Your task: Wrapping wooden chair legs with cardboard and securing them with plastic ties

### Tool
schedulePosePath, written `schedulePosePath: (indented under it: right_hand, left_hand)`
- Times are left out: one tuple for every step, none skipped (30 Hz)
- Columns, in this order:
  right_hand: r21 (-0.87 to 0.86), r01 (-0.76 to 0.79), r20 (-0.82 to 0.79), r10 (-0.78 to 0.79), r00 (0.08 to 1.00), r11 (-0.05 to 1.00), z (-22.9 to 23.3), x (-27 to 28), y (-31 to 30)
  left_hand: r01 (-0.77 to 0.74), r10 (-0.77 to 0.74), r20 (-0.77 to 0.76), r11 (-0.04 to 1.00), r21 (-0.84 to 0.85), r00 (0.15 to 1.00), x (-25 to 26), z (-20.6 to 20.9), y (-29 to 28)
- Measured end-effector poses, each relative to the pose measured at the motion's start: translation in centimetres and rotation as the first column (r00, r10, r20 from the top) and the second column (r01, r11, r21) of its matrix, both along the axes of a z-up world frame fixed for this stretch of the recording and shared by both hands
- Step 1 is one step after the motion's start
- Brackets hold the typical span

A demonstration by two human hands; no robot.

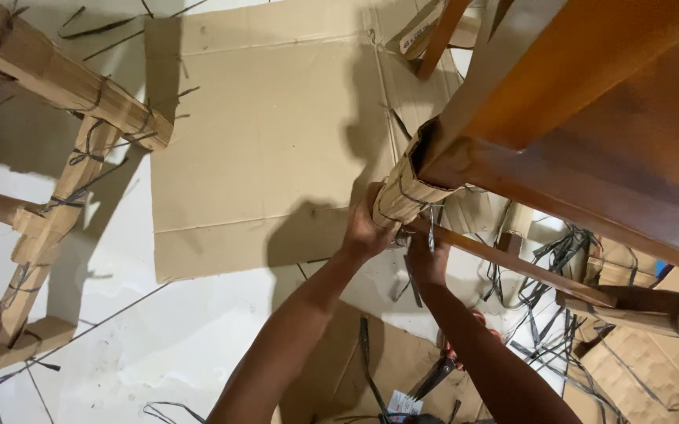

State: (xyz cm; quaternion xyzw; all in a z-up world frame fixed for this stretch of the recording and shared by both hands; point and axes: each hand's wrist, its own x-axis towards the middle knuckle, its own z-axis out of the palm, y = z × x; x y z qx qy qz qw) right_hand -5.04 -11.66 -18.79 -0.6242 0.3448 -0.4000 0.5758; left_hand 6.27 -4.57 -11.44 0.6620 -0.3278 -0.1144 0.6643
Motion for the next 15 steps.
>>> schedulePosePath:
  right_hand:
    - [0.001, -0.003, -0.003, 0.003, 1.0, 1.0, -4.3, -1.1, -1.6]
    - [-0.368, -0.17, -0.43, -0.005, 0.903, 0.914, -8.5, -2.0, -3.2]
    - [-0.569, -0.451, -0.738, -0.185, 0.649, 0.687, -12.7, -3.0, -4.8]
    - [-0.569, -0.451, -0.737, -0.184, 0.65, 0.688, -13.2, -2.8, -5.2]
    - [-0.794, -0.485, -0.601, -0.347, 0.72, 0.368, -13.6, -2.7, -5.7]
    - [-0.886, -0.463, -0.411, -0.44, 0.799, -0.012, -14.1, -2.5, -6.1]
    - [-0.887, -0.461, -0.41, -0.44, 0.799, -0.011, -12.7, -1.7, -5.7]
    - [-0.77, -0.51, -0.63, -0.326, 0.705, 0.384, -11.4, -1.0, -5.3]
    - [-0.506, -0.497, -0.779, -0.127, 0.613, 0.705, -10.0, -0.3, -4.8]
    - [-0.507, -0.498, -0.779, -0.127, 0.614, 0.704, -9.6, -0.4, -4.5]
    - [-0.513, -0.468, -0.756, -0.12, 0.643, 0.719, -9.2, -0.5, -4.1]
    - [-0.517, -0.438, -0.732, -0.114, 0.672, 0.735, -8.8, -0.6, -3.7]
    - [-0.518, -0.439, -0.732, -0.114, 0.672, 0.734, -9.1, -0.8, -4.1]
    - [-0.523, -0.467, -0.739, -0.106, 0.666, 0.713, -9.5, -1.0, -4.5]
    - [-0.528, -0.495, -0.746, -0.098, 0.659, 0.69, -9.9, -1.2, -4.9]
  left_hand:
    - [-0.003, 0.003, -0.003, 1.0, 0.001, 1.0, 0.1, 0.7, 0.3]
    - [-0.002, 0.002, 0.019, 1.0, 0.024, 1.0, 0.3, 1.5, 0.7]
    - [-0.001, -0.001, 0.042, 0.999, 0.048, 0.999, 0.5, 2.3, 1.0]
    - [-0.002, 0.0, 0.044, 0.999, 0.049, 0.999, 0.7, 2.8, 0.9]
    - [-0.024, 0.018, 0.114, 0.998, 0.055, 0.993, 0.9, 3.4, 0.9]
    - [-0.046, 0.034, 0.184, 0.997, 0.06, 0.982, 1.1, 4.0, 0.8]
    - [-0.046, 0.033, 0.187, 0.997, 0.061, 0.982, 1.3, 2.4, 0.7]
    - [0.108, -0.112, -0.144, 0.994, -0.035, 0.983, 1.5, 0.8, 0.6]
    - [0.22, -0.276, -0.438, 0.96, -0.175, 0.855, 1.6, -0.8, 0.5]
    - [0.218, -0.275, -0.438, 0.96, -0.176, 0.856, 1.9, -0.3, 0.8]
    - [0.231, -0.232, -0.201, 0.973, -0.029, 0.952, 2.2, 0.1, 1.0]
    - [0.202, -0.209, 0.055, 0.972, 0.116, 0.976, 2.5, 0.6, 1.3]
    - [0.201, -0.208, 0.055, 0.973, 0.115, 0.977, 2.3, 0.0, 1.1]
    - [0.213, -0.216, 0.019, 0.972, 0.093, 0.976, 2.2, -0.5, 0.9]
    - [0.225, -0.225, -0.017, 0.972, 0.071, 0.974, 2.0, -1.0, 0.7]
